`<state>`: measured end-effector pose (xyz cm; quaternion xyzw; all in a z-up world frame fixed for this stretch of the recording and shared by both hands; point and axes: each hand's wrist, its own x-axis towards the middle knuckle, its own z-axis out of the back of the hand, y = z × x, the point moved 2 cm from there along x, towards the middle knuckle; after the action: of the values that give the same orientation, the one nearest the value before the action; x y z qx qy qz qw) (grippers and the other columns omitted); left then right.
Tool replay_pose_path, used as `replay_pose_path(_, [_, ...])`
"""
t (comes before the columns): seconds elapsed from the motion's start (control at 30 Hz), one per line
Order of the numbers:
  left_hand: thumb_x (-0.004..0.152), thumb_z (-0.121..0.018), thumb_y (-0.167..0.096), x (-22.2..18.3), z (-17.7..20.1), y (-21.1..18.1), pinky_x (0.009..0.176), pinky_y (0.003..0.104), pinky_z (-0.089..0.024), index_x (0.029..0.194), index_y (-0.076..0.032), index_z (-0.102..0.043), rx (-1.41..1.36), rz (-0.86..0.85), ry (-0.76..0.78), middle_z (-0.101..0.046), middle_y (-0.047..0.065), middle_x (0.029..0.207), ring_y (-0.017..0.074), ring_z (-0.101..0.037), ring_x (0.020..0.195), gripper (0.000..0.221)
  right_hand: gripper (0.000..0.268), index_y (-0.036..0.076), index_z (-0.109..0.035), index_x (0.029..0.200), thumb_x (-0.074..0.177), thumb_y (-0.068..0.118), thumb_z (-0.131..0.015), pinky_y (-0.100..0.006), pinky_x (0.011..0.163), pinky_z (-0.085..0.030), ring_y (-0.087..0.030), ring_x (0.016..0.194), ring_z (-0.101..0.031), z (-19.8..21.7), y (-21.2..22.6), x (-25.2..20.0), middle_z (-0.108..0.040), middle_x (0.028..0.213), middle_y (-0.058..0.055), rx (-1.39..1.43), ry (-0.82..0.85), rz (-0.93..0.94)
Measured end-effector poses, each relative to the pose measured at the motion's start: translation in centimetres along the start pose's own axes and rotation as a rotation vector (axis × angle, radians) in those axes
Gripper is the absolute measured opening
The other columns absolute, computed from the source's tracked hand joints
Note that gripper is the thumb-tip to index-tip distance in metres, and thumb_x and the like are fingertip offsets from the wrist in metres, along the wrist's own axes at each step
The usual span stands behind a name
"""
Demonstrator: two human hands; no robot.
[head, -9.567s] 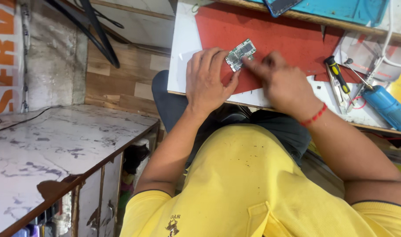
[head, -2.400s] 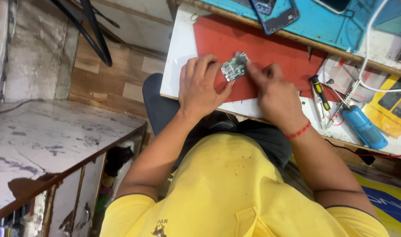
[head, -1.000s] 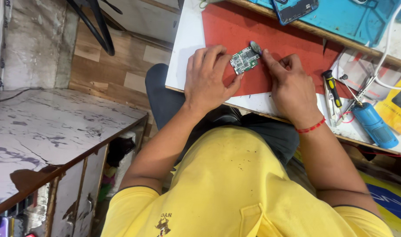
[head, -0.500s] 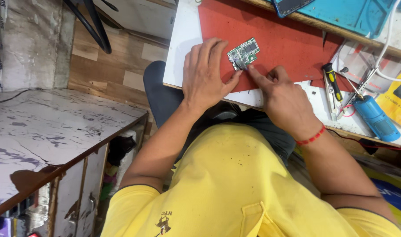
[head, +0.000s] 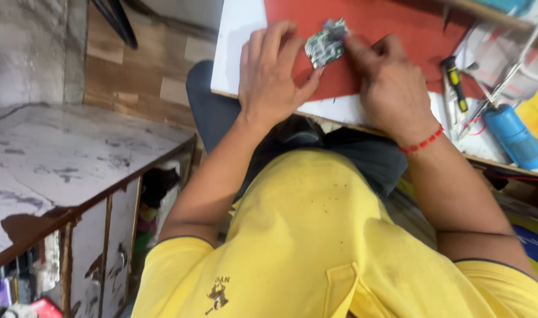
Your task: The person disassembles a smartphone using a screwdriver to remove the back cover and disconnect the battery. They then remove the motherboard and clean it with a toothbrush on a workbench.
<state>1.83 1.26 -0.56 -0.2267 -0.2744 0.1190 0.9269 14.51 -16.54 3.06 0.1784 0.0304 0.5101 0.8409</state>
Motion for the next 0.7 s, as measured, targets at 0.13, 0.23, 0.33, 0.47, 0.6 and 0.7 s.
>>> replay_pose_path(0.13, [0.080,-0.086,-0.033,-0.6,0.4,-0.4,0.099,0.046,-0.043,0.116,-0.006,-0.067,-0.003,0.026,0.032,-0.053,0.008,0.131,0.0299,-0.052,0.120,0.049,0.059,0.013,-0.061,0.152,0.095,0.002,-0.054,-0.049,0.067,-0.055,-0.040,0.079,-0.066,-0.1,0.9,-0.9,-0.060,0.105,-0.021,-0.016,0.111,0.092])
replay_pose_path(0.23, [0.083,-0.086,-0.035,-0.5,0.5,-0.4,0.100,0.045,-0.043,0.116,-0.005,-0.067,-0.013,0.024,0.040,-0.053,0.007,0.130,0.0289,-0.051,0.119,0.048,0.054,0.015,-0.063,0.152,0.100,0.003,-0.055,-0.050,0.069,-0.054,-0.040,0.080,-0.066,0.3,0.6,0.0,-0.062,0.107,-0.019,-0.033,-0.006,-0.024])
replay_pose_path(0.33, [0.082,-0.086,-0.035,-0.4,0.5,-0.5,0.100,0.045,-0.044,0.116,-0.006,-0.067,-0.007,0.026,0.034,-0.053,0.008,0.131,0.0298,-0.051,0.120,0.048,0.057,0.016,-0.064,0.150,0.096,0.001,-0.054,-0.049,0.067,-0.055,-0.040,0.076,-0.065,0.6,1.2,-0.1,-0.063,0.110,-0.021,-0.038,0.030,0.039])
replay_pose_path(0.47, [0.083,-0.085,-0.035,-0.6,0.5,-0.6,0.101,0.046,-0.044,0.115,-0.006,-0.068,-0.007,0.028,0.044,-0.053,0.007,0.129,0.0288,-0.051,0.120,0.047,0.054,0.017,-0.064,0.149,0.098,0.003,-0.055,-0.049,0.066,-0.055,-0.039,0.078,-0.067,0.4,1.3,-0.2,-0.064,0.106,-0.019,-0.070,0.021,-0.004])
replay_pose_path(0.6, [0.082,-0.085,-0.035,-0.3,0.5,-0.3,0.099,0.045,-0.044,0.115,-0.006,-0.068,0.000,0.030,0.035,-0.054,0.007,0.128,0.0285,-0.051,0.120,0.047,0.059,0.015,-0.063,0.150,0.094,0.000,-0.056,-0.049,0.067,-0.055,-0.039,0.078,-0.066,0.3,1.0,-0.8,-0.064,0.106,-0.019,-0.003,0.077,0.043])
replay_pose_path(0.7, [0.083,-0.085,-0.035,-0.5,0.5,-0.4,0.099,0.044,-0.044,0.115,-0.005,-0.068,-0.004,0.020,0.034,-0.054,0.007,0.128,0.0280,-0.051,0.119,0.047,0.055,0.014,-0.064,0.149,0.096,0.000,-0.060,-0.049,0.067,-0.054,-0.039,0.078,-0.066,0.2,0.3,-1.1,-0.064,0.105,-0.019,0.017,0.042,-0.034])
